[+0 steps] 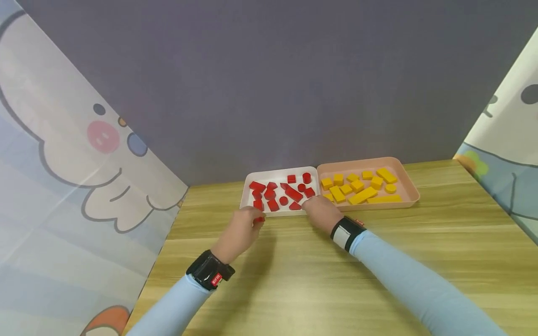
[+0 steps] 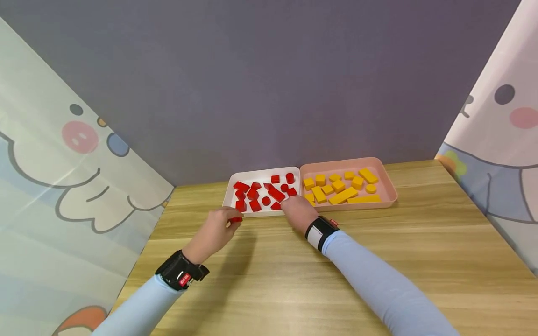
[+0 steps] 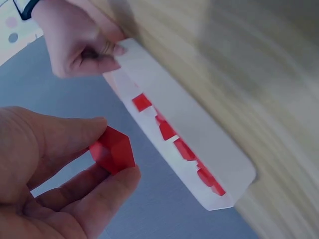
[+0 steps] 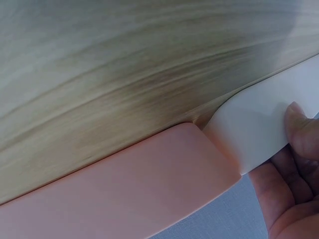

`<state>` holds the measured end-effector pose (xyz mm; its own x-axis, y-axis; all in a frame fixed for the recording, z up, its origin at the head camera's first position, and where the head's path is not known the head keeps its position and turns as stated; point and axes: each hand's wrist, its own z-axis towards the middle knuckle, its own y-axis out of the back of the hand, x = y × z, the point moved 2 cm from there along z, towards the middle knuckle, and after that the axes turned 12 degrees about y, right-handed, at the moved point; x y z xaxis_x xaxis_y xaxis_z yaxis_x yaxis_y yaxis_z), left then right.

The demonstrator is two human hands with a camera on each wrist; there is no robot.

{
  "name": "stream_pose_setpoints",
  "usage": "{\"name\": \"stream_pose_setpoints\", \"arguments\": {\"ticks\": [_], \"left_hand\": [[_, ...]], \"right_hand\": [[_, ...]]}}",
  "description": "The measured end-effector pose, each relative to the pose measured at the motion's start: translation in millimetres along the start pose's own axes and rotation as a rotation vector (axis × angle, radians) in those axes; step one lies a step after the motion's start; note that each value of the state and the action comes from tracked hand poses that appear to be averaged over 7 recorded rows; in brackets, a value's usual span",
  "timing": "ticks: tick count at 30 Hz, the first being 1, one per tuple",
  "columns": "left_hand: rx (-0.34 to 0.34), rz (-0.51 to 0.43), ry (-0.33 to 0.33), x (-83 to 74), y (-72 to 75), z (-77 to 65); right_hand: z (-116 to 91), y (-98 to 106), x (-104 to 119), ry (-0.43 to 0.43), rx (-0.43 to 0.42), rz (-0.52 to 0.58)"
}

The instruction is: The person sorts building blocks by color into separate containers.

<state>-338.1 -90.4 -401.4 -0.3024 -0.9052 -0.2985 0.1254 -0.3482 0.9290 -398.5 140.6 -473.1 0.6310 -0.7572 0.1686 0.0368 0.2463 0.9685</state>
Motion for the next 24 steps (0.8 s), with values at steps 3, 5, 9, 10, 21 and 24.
{"name": "stream_pose_setpoints", "arguments": {"ticks": [3, 5, 9, 10, 21, 24], "left_hand": [[-0.005, 0.008, 0.006, -1.1, 1.9, 15.4], [-0.014, 0.007, 0.002, -1.4, 2.2, 26.1], [-0.032, -0.002, -0.016, -1.4, 1.1, 48.9], [-0.032, -0.01, -0.014, -0.9, 0.2, 54.8], [0.085, -0.048, 0.094, 10.6, -31.9, 116.7], [0.137, -0.064, 0.108, 10.5, -42.9, 128.5]], "right_hand": [[0.1, -0.8, 1.1, -0.006, -0.011, 0.012], [-0.3, -1.2, 1.4, -0.013, -0.013, 0.031], [-1.3, -2.9, 1.3, 0.002, -0.03, 0.015], [-1.3, -3.6, 1.2, 0.006, -0.035, 0.008], [-1.6, -10.6, -1.0, -0.005, -0.119, 0.041], [-2.6, -10.8, -0.9, -0.01, -0.116, 0.042]]}}
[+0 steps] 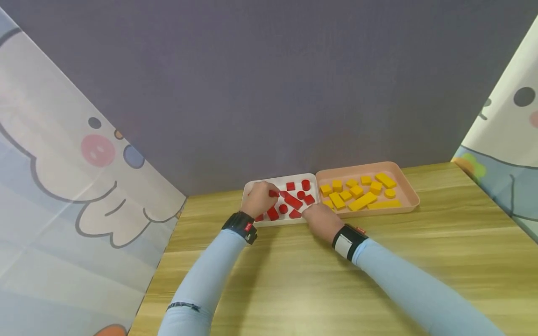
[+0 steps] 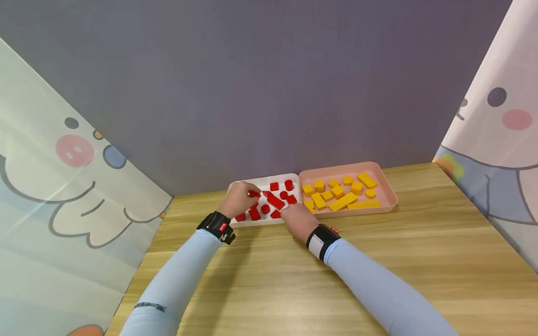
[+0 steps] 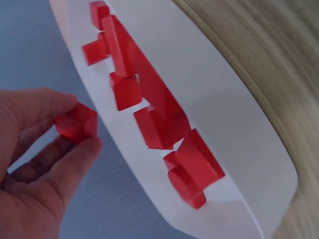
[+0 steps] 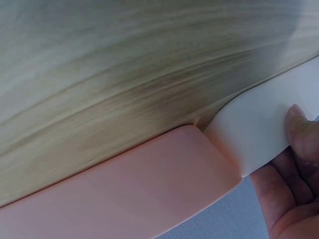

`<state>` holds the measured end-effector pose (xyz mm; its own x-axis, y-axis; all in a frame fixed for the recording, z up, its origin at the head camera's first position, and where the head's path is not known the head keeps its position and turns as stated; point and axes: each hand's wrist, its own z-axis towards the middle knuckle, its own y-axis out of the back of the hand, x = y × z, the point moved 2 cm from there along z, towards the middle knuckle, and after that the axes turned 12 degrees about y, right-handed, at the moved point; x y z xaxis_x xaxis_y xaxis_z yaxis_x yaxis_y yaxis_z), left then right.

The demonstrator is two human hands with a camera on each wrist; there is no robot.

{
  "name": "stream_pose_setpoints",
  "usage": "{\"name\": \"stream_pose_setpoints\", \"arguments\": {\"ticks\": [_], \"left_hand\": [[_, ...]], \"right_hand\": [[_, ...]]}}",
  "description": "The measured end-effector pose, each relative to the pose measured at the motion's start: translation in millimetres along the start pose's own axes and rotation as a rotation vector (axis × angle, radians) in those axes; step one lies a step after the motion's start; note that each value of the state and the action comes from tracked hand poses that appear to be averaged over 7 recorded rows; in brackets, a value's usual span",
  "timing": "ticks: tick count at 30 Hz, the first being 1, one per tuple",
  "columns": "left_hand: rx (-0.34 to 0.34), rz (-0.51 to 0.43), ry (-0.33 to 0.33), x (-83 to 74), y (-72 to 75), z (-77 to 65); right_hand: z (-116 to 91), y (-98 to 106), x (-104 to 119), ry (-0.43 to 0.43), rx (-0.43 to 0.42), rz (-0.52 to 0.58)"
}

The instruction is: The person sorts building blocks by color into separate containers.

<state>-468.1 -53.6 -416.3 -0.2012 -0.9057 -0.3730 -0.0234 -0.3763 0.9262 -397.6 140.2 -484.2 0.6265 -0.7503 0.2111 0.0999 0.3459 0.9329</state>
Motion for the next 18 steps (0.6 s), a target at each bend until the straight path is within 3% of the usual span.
{"name": "stream_pose_setpoints", "arguments": {"ticks": [6, 12, 18], "left_hand": [[0.101, 0.001, 0.038, 1.6, -17.7, 16.3], [0.128, 0.107, 0.029, 2.0, -24.7, 20.8], [0.148, 0.197, -0.009, -0.2, -26.5, 24.4]], "right_hand": [[-0.9, 3.5, 2.9, -0.002, 0.055, 0.0], [-0.9, 3.5, 3.6, 0.023, 0.051, -0.028], [-0.7, 2.4, 1.3, -0.005, 0.014, 0.001]]}}
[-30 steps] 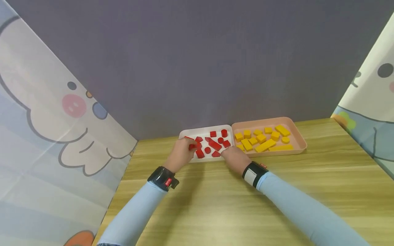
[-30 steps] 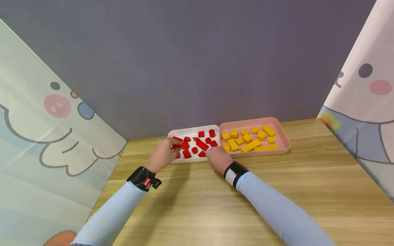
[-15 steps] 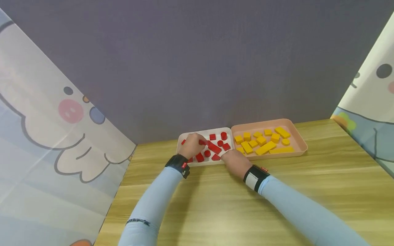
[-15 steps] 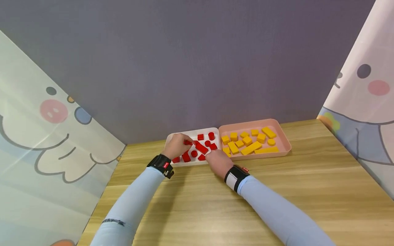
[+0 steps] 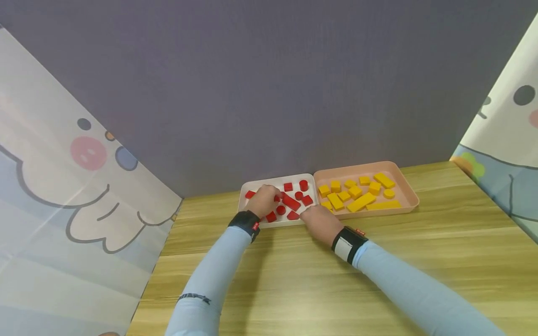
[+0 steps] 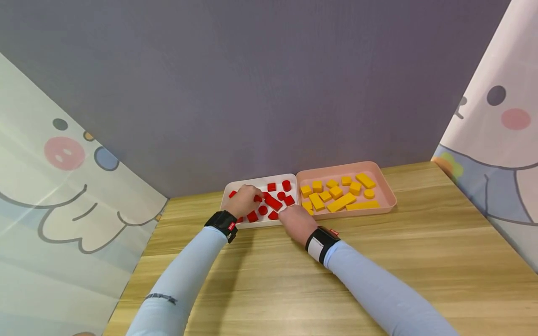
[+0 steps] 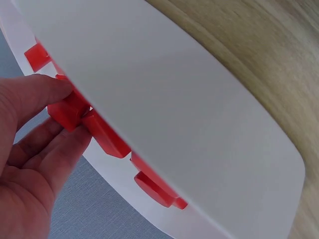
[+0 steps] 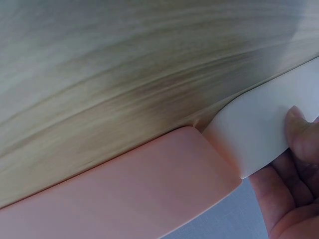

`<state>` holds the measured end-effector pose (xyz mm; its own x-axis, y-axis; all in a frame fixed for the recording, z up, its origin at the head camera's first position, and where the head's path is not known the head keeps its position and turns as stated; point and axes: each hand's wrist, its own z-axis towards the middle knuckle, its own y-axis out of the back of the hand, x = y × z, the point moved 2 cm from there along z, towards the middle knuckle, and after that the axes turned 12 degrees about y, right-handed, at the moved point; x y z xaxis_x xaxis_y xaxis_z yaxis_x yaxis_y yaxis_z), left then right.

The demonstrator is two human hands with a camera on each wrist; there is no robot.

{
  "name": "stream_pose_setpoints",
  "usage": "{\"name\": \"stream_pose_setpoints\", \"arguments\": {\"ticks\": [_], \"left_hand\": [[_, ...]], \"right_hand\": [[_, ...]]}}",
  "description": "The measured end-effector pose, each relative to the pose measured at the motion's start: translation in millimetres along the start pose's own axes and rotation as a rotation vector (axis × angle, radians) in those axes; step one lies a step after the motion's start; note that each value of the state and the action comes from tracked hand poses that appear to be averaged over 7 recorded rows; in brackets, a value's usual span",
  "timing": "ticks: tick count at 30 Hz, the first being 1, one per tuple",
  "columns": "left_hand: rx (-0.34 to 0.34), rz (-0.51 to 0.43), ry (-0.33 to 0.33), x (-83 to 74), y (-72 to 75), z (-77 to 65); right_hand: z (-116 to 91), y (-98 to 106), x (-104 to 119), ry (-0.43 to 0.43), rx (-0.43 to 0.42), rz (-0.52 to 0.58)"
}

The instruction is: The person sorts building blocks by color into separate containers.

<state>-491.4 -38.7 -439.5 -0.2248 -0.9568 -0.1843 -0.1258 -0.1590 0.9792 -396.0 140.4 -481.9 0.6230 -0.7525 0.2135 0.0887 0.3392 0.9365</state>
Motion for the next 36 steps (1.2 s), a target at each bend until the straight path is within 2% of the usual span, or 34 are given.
{"name": "stream_pose_setpoints", "arguments": {"ticks": [2, 9, 13, 17, 19, 23, 28, 36], "left_hand": [[0.0, 0.017, 0.001, 0.2, 0.2, -0.5], [-0.002, 0.004, 0.009, -0.4, -1.3, -5.5], [-0.03, -0.001, -0.021, -1.8, -1.1, -8.1], [-0.093, -0.053, -0.047, 0.0, 3.3, -14.4], [-0.13, -0.085, -0.056, 0.7, 8.6, -21.4], [-0.212, -0.115, -0.064, 1.9, 16.9, -35.4], [-0.313, -0.14, -0.086, 4.9, 24.6, -44.3], [-0.385, -0.291, 0.006, 12.8, 52.2, -63.3]], "right_hand": [[0.6, -0.4, 0.8, 0.005, 0.003, -0.003], [0.3, -2.0, -0.2, -0.017, -0.027, 0.115], [0.4, -3.0, -2.8, 0.016, -0.043, 0.066], [2.7, -3.9, -6.9, 0.043, -0.039, -0.003], [5.7, -2.4, -8.7, 0.048, -0.009, -0.022], [13.1, 2.4, -14.0, 0.032, 0.066, 0.008], [17.1, 5.1, -23.5, -0.007, 0.129, 0.076], [19.1, 13.0, -37.0, -0.032, 0.074, 0.123]]}}
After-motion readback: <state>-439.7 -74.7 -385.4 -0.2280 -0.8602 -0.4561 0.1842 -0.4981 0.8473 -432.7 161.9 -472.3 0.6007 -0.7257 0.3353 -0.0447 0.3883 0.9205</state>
